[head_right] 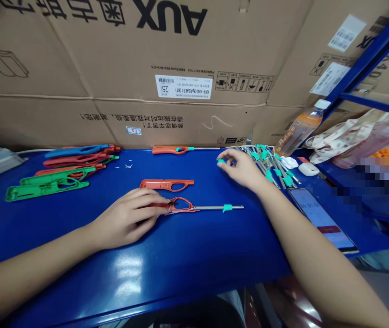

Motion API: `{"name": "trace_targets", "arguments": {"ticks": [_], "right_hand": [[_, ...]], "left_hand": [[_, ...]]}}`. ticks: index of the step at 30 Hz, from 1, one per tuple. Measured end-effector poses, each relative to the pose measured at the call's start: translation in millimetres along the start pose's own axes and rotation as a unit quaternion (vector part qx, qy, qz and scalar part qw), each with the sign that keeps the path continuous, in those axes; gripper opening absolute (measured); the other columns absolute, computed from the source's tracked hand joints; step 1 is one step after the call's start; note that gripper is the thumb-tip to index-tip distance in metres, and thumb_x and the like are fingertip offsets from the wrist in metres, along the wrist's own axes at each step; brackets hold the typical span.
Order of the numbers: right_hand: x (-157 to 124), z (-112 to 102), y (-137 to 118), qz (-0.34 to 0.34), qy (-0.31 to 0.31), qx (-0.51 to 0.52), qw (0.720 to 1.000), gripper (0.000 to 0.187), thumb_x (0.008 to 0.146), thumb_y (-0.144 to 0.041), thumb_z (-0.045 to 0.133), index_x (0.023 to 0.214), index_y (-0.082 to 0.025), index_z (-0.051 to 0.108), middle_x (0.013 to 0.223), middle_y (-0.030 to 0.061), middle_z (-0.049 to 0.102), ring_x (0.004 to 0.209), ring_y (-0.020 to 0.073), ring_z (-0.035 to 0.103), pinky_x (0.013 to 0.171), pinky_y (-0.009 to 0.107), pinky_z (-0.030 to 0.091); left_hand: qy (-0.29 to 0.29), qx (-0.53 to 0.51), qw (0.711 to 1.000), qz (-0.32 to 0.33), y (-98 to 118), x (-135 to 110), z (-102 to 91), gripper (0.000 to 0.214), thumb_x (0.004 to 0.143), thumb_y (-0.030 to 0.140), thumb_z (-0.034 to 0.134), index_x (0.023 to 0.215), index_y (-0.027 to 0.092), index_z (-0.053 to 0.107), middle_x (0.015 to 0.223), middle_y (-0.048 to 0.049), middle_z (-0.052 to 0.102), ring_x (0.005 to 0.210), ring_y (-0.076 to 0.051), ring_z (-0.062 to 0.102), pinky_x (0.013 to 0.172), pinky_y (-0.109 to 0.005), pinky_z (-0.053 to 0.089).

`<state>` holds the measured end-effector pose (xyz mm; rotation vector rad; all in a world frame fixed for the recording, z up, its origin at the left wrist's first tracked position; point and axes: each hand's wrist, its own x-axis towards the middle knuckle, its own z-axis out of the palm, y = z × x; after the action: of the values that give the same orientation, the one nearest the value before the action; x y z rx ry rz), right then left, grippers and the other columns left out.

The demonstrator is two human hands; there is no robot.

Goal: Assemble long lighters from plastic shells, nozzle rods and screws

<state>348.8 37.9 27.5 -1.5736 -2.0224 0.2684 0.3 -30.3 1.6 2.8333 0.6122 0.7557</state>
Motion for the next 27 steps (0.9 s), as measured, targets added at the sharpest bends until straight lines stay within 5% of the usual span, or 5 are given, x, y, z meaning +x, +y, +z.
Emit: {"name": "trace_targets", "arguments": {"ticks": [6,10,16,23,27], "right_hand": [[-17.1,17.6,-30.6,-0.183,-0.144,0.023,0.972,0.025,0.093,-0.022,0.055,0.115,-0.021,0.066,0.117,0.0093,0.067,0.104,0.0223,0.064,0.094,0.039,0.052],[-19.9,15.0,-30.7,-0.164,-0.128,-0.006,0.978,0.04,0.09,-0.025,0.061,0.13,-0.02,0.057,0.12,0.0108,0.064,0.099,0.022,0.064,0.088,0.038,0.053],[-18.6,14.1,-27.7,-0.134,-0.157,-0.044,0.977,0.025,0.091,-0.017,0.056,0.114,-0.018,0.064,0.087,0.0049,0.069,0.076,0.0186,0.064,0.071,0.032,0.049],[-18.5,16.0,-32.4,-0.123,-0.142,0.015,0.982,0.019,0.092,-0.018,0.052,0.093,-0.02,0.07,0.098,0.0062,0.073,0.088,0.0194,0.067,0.081,0.032,0.049],[-19.1,21.4,-30.8,-0.061,-0.141,-0.012,0.988,0.015,0.089,-0.018,0.054,0.097,-0.02,0.066,0.083,0.0032,0.071,0.075,0.0183,0.064,0.069,0.03,0.046]], "left_hand": [[0.002,-0.003,1.0,-0.026,-0.8,1.3,1.7,0.034,0.095,0.012,0.053,0.124,0.026,0.066,0.125,-0.005,0.07,0.114,-0.022,0.062,0.096,-0.039,0.05],[0.016,0.002,0.999,-0.045,-1.3,0.8,2.0,0.031,0.095,0.013,0.054,0.121,0.024,0.067,0.124,-0.0044,0.07,0.112,-0.022,0.064,0.095,-0.039,0.05],[0.034,0.002,0.998,-0.056,-2.0,1.8,2.2,0.029,0.094,0.013,0.055,0.118,0.024,0.068,0.12,-0.0053,0.071,0.11,-0.022,0.065,0.094,-0.039,0.051],[0.031,-0.001,0.998,-0.057,-1.3,1.5,2.7,0.029,0.094,0.013,0.055,0.118,0.023,0.068,0.119,-0.0057,0.071,0.109,-0.022,0.066,0.093,-0.039,0.051],[0.031,-0.003,0.998,-0.053,-0.9,1.9,2.5,0.029,0.094,0.013,0.055,0.118,0.023,0.068,0.119,-0.0057,0.071,0.108,-0.022,0.066,0.094,-0.039,0.051]]}}
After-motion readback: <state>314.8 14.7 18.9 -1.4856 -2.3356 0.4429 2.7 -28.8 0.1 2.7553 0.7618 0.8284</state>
